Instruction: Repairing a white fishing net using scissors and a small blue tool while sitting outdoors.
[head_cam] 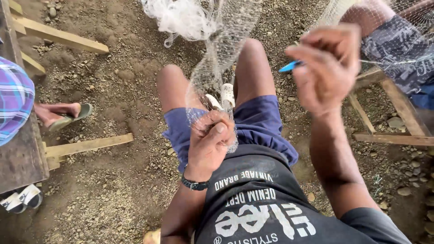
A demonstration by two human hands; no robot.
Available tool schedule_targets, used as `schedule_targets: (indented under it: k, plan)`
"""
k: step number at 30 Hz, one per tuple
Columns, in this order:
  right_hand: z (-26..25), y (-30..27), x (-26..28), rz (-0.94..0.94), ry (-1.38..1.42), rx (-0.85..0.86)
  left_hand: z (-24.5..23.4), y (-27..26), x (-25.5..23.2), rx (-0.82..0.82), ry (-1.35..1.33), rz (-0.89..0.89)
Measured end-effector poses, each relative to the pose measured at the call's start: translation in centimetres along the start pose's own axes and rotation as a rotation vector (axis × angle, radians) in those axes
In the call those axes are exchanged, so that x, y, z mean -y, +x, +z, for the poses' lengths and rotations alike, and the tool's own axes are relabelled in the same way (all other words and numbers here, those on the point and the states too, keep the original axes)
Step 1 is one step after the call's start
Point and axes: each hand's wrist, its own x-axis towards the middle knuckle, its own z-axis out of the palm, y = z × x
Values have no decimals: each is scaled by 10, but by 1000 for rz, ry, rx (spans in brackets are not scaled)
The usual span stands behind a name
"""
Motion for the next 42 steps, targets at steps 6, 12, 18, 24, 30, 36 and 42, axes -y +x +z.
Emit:
schedule_targets:
  k: [6,12,18,24,30,36,42]
  plan:
    - [37,-77,27,76,178,-24,9,-3,7,-50,-70,-58]
    - [52,-66,50,13,453,-95,2,-8,15,-117,-104,-81]
    - [19,-89,77,8,723,17,10,-5,10,-126,-19,-6]
    - [27,-58,85,109,234,-234,28,0,-9,-248,505,177]
    - [26,-66,116,259,300,-281,42,-1,-8,-212,685,238]
    - [20,-66,114,302,753,-60,33,0,0,-121,657,292]
    - [13,-74,91,249,727,-249,24,-4,-4,-170,647,328]
